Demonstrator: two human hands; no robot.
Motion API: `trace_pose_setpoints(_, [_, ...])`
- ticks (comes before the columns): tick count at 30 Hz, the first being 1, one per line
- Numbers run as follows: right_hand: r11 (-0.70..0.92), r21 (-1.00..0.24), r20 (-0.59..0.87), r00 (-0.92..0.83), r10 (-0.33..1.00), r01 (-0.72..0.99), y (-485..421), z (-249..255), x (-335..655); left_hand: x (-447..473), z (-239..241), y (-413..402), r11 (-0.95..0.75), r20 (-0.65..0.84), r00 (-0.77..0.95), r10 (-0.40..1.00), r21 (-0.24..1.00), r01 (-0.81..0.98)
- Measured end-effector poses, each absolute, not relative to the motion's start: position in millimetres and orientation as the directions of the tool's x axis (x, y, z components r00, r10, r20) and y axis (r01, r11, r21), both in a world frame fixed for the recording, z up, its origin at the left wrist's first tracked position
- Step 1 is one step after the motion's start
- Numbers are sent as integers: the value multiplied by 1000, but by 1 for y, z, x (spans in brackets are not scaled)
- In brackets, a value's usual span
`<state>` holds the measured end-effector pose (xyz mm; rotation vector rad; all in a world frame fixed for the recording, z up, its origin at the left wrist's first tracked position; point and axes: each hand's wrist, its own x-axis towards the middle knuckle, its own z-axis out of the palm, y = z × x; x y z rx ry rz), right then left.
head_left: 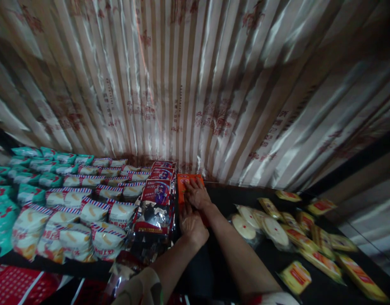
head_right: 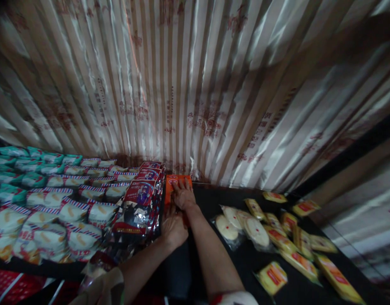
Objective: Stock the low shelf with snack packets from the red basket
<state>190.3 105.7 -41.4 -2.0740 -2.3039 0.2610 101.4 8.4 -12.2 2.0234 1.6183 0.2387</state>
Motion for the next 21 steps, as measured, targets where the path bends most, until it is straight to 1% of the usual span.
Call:
trace_pose_setpoints(5, [61,-155,-118,-80,990,986,105,-46,186,100,-18,9,-159,-147,272,951,524,837])
trace_pose_setpoints(13, [47,-93,-109,-57,992,995,103,-45,183,99,-22,7,-178,-108,271,957,519,836])
trace_pose_setpoints(18, [36,-86,-169,-50,984,996,102,-44,184,102,-16,6,-145,-175,269,947,514,845])
trace_pose_setpoints(21, [25,-105,-200,-46,979,994,103,-47,186,102,-15,6,-146,-171,269,948,515,845])
